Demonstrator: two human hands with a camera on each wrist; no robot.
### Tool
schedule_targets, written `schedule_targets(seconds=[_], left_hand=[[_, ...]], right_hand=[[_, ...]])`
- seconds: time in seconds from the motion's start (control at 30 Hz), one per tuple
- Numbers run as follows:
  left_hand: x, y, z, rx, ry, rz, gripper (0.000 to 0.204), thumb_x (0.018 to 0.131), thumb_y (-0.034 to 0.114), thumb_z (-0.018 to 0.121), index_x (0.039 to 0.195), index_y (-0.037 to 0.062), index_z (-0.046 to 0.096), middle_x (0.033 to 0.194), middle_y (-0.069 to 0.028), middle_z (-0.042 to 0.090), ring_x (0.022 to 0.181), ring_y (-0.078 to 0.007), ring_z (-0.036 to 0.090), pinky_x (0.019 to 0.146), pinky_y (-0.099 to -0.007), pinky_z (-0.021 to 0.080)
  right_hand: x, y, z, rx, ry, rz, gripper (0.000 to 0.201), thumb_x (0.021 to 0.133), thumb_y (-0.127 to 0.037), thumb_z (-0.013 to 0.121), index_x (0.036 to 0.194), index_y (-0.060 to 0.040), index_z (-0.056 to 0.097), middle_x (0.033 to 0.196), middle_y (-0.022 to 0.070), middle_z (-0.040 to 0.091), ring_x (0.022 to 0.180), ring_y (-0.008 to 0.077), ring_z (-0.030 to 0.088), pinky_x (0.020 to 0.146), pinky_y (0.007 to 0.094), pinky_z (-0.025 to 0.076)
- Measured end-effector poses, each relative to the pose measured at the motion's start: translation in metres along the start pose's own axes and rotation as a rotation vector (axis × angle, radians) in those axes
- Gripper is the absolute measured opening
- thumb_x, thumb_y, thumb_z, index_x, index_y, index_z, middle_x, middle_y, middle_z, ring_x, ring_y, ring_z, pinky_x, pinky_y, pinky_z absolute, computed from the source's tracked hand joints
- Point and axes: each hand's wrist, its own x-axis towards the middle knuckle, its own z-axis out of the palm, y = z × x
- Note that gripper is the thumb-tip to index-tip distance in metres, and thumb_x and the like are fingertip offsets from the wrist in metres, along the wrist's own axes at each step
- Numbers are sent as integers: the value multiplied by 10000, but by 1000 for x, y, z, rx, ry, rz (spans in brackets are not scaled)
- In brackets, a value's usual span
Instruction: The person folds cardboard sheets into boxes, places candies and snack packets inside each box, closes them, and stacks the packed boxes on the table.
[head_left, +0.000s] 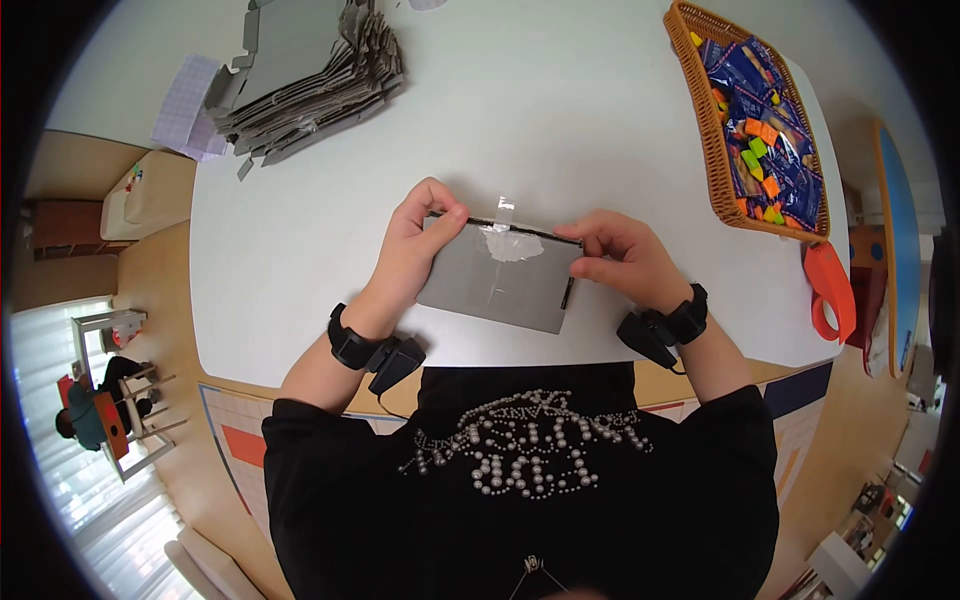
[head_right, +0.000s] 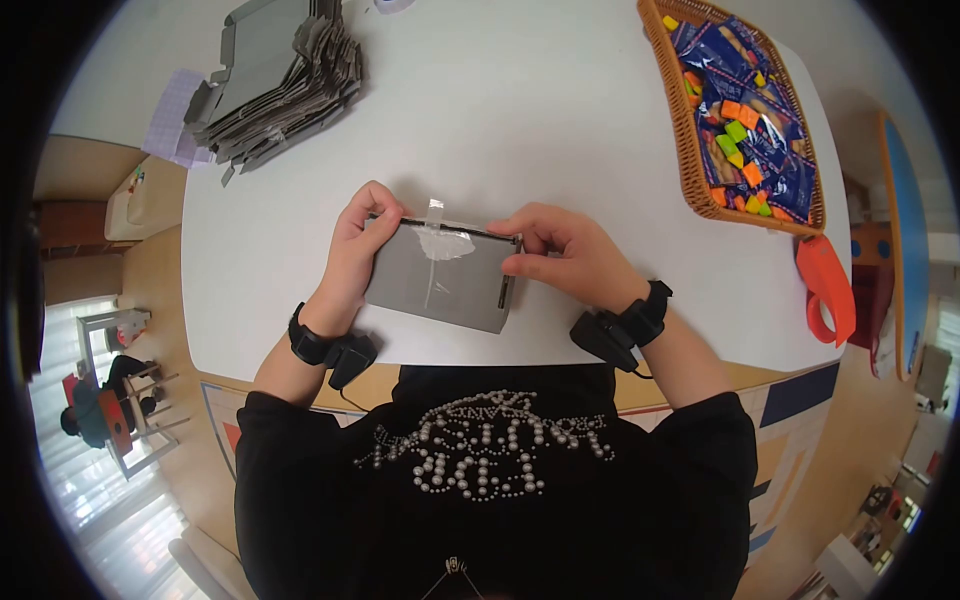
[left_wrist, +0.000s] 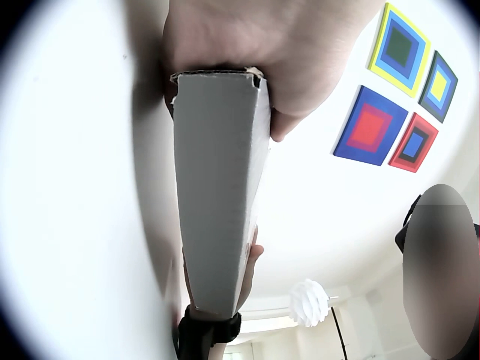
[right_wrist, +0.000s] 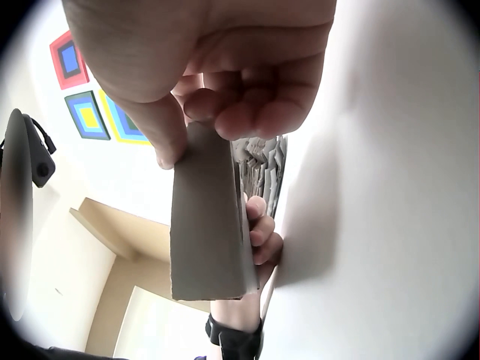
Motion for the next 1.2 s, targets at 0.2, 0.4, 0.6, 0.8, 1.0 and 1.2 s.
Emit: schedule_targets(seconds=[0.2, 0.4, 0.6, 0.8, 1.0, 1.2], left_hand=[[-1, 0, -2, -89, -52, -7, 98, 889, 153, 510, 843, 73, 477, 771, 31, 504, 717, -39, 416, 674, -185, 343], [-3, 3, -1, -32, -62, 41, 19, 842, 67, 477, 842, 59, 459, 778, 15, 510, 718, -45, 419, 674, -191, 346], [-8, 4, -3, 31, -95, 218, 77, 792, 25, 455, 863, 51, 438, 805, -10, 528, 739, -73, 445, 710, -209, 358], [-10, 7, -10, 173, -117, 331, 119, 765, 37, 451, 881, 51, 426, 836, -48, 558, 769, -102, 488, 731, -229, 387], [-12, 10, -10, 243, -149, 374, 142, 756, 57, 445, 895, 45, 421, 837, -67, 567, 768, -119, 503, 723, -245, 401], [-12, 9, -10, 282, -130, 449, 150, 756, 81, 471, 898, 46, 438, 795, -67, 564, 724, -150, 514, 682, -264, 413]], right_hand=[[0, 3, 1, -22, -30, 0, 296, 758, -24, 664, 1045, -90, 629, 630, -86, 336, 578, 27, 316, 548, 186, 299], [0, 1, 4, 30, -32, 35, 284, 767, -12, 652, 1040, -86, 629, 627, -83, 334, 576, 32, 316, 553, 191, 305], [-1, -3, 5, -123, -35, -170, 302, 754, 6, 653, 1043, -76, 622, 617, -48, 349, 565, 59, 333, 549, 209, 325], [-9, -45, 19, -463, -30, -164, 280, 753, -39, 657, 1026, -68, 598, 596, 18, 446, 523, 117, 410, 526, 244, 368], [15, -95, 28, -634, -140, 13, 198, 780, -178, 655, 901, -58, 555, 568, 30, 480, 498, 150, 453, 497, 265, 370], [45, -92, 37, -517, -287, 67, 107, 801, -107, 615, 805, -41, 530, 568, -37, 432, 509, 49, 388, 480, 204, 317]])
